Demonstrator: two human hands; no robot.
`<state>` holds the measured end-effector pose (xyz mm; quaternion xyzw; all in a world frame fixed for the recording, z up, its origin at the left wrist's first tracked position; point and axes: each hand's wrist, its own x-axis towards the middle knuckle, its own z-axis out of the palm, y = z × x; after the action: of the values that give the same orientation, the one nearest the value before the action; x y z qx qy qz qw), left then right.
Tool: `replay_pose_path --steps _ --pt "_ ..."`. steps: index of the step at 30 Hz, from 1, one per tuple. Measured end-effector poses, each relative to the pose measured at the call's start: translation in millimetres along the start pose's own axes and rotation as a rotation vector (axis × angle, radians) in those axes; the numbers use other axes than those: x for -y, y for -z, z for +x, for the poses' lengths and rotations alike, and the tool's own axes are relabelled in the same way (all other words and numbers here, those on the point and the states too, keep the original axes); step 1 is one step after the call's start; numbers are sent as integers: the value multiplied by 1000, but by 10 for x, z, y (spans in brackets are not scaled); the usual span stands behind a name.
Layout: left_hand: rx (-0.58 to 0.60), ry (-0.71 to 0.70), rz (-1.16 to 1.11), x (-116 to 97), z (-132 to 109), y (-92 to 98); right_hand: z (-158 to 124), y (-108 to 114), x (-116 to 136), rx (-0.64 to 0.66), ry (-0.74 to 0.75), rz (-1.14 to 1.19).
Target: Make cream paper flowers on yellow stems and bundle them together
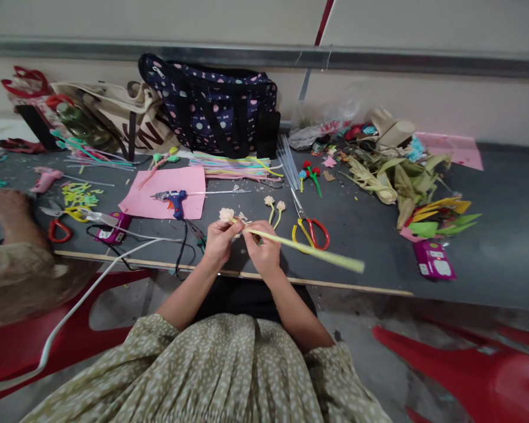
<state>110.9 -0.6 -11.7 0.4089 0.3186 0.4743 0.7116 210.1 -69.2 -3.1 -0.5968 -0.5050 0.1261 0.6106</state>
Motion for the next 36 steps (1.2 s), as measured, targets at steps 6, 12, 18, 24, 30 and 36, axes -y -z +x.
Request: replay_pose_path --steps 6,12,18,24,30,36 --pt "120 -21 63 -76 15 57 41 27 52 104 -543 554" --pt "215 -4 81 -65 55 86 18 -6 68 116 -690 704" --pt "60 47 43 69 54 63 -8 27 -7 -112 -47 57" --pt "-11 92 30 84 -17 -17 -5 101 -144 -36 333 -370" --pt "-49 104 -29 95 2 -64 -14 74 -111 12 369 -452" --pt "2 44 1 70 25 -25 28 69 -20 17 29 -82"
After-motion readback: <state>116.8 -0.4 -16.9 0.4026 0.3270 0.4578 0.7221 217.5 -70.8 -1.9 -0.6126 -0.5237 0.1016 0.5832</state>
